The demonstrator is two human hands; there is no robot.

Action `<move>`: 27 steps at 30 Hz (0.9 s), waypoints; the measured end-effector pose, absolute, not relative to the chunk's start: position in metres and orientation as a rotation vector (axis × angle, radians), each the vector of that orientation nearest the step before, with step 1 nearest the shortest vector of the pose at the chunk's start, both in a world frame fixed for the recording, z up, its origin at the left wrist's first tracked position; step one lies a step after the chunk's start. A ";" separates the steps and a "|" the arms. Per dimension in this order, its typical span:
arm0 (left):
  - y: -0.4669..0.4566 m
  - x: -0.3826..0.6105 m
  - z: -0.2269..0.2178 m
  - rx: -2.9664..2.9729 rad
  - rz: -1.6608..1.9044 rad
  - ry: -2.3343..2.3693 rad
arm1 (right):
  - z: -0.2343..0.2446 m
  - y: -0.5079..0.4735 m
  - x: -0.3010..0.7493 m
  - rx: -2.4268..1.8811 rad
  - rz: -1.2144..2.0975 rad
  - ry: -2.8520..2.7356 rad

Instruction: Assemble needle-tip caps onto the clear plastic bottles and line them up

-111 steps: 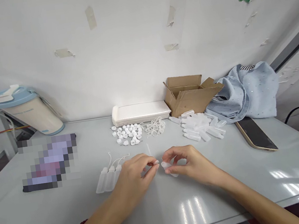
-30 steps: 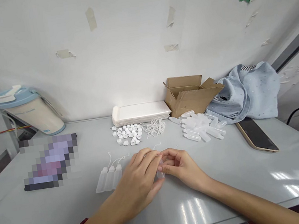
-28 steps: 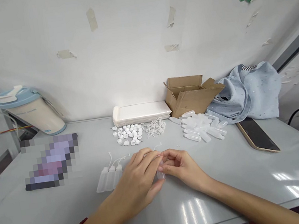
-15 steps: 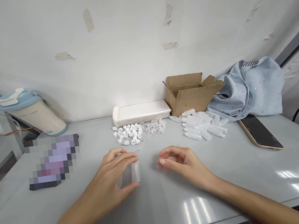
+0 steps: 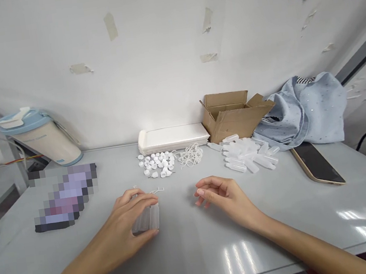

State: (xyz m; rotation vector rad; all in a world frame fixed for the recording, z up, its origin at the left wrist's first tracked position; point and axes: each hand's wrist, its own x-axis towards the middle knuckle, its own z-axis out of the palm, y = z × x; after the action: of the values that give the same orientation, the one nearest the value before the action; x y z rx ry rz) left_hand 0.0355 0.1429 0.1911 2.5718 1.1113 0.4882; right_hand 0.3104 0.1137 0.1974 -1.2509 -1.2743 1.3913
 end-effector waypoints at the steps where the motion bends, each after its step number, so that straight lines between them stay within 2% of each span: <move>1: 0.143 0.035 0.191 2.563 0.483 1.120 | 0.197 0.114 0.311 -1.249 1.391 -1.273; 27: 0.143 0.026 0.182 2.531 0.295 1.194 | 0.199 0.115 0.313 -1.245 1.349 -1.285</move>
State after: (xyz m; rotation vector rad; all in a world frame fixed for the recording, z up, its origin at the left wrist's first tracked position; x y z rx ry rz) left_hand 0.0260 0.1432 0.1820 2.5311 1.1941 0.2950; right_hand 0.3131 0.1147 0.1986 -1.2452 -1.2850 1.3488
